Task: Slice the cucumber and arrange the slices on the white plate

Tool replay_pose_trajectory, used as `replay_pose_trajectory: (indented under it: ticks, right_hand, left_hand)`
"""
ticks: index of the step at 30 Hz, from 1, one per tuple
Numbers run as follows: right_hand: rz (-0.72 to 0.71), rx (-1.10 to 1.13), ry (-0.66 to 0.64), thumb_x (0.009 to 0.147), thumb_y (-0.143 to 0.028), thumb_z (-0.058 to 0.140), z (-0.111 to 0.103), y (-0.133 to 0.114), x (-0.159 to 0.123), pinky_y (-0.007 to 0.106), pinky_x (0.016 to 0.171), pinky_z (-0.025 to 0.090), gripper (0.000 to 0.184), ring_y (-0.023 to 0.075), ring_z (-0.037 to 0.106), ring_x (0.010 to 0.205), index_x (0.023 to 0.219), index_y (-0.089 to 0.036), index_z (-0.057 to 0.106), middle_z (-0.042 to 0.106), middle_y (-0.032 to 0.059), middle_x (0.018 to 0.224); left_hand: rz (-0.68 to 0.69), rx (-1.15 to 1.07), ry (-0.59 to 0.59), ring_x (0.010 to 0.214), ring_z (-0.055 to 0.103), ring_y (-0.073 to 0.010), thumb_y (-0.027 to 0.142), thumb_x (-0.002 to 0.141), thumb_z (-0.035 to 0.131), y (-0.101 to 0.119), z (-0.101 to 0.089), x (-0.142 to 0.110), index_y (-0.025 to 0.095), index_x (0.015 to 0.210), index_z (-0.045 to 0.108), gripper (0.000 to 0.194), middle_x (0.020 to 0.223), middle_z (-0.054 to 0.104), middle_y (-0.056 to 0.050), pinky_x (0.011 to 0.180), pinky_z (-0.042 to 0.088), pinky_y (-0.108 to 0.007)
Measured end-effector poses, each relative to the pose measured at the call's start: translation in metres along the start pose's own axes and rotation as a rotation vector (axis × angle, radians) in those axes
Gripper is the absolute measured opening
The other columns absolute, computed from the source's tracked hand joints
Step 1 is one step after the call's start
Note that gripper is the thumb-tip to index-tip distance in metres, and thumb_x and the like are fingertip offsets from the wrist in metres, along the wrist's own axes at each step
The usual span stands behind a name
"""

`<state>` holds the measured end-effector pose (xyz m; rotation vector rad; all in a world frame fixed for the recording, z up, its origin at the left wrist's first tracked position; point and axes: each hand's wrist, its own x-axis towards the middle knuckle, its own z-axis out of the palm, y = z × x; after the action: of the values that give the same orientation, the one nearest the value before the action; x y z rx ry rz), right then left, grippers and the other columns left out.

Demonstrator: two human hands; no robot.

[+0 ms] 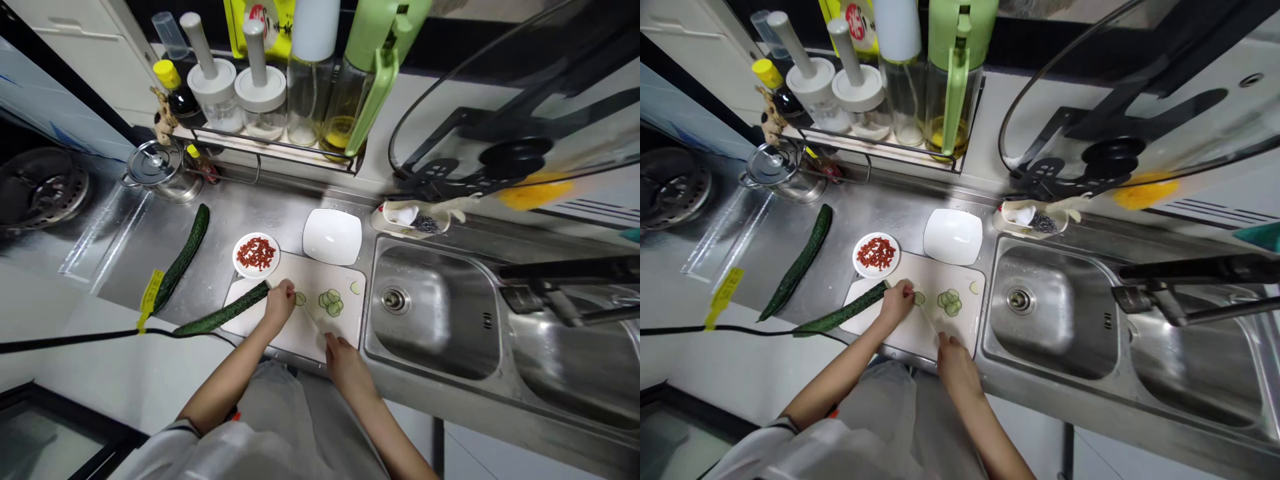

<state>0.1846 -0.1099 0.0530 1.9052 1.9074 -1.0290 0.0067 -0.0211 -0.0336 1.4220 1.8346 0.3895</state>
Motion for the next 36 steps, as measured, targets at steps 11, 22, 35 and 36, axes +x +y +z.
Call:
replay_pose_trajectory:
  ticks: [11, 22, 35, 36]
  right_hand:
    - [-0.01, -0.014, -0.016, 0.091, -0.015, 0.038, -0.004, 0.0, 0.003, 0.026, 0.056, 0.03, 0.03, 0.017, 0.064, 0.077, 0.113, -0.02, 0.057, 0.065, 0.006, 0.091]
    - [-0.02, -0.044, -0.052, 0.091, -0.015, 0.037, -0.009, -0.001, 0.005, 0.024, 0.059, 0.033, 0.03, 0.0164, 0.064, 0.08, 0.112, -0.019, 0.058, 0.064, 0.0071, 0.092]
    - [0.04, -0.129, -0.12, 0.083, -0.001, 0.03, -0.008, 0.001, 0.006, 0.025, 0.063, 0.039, 0.042, 0.0199, 0.066, 0.087, 0.112, -0.017, 0.056, 0.065, 0.0113, 0.094]
    - [0.05, -0.127, -0.131, 0.082, -0.001, 0.031, -0.008, 0.005, 0.003, 0.025, 0.063, 0.039, 0.042, 0.0197, 0.065, 0.086, 0.111, -0.017, 0.056, 0.066, 0.0111, 0.094]
  left_hand:
    - [-0.014, -0.025, 0.012, 0.07, 0.063, -0.0122, 0.007, 0.073, 0.056, -0.003, 0.001, 0.003, 0.02, 0.084, 0.057, 0.017, 0.072, 0.066, 0.001, 0.068, 0.042, -0.021]
    - [0.017, -0.004, 0.036, 0.067, 0.06, -0.0121, 0.007, 0.072, 0.056, -0.002, 0.0, 0.003, 0.02, 0.079, 0.055, 0.015, 0.069, 0.064, 0.002, 0.065, 0.04, -0.021]
    - [-0.014, -0.005, 0.009, 0.067, 0.06, -0.0124, 0.006, 0.07, 0.056, -0.001, -0.001, 0.004, 0.02, 0.08, 0.053, 0.018, 0.069, 0.064, 0.003, 0.066, 0.039, -0.021]
    - [-0.02, -0.001, 0.006, 0.067, 0.06, -0.0124, 0.006, 0.07, 0.057, 0.0, -0.002, 0.004, 0.02, 0.08, 0.053, 0.018, 0.069, 0.063, 0.003, 0.065, 0.039, -0.021]
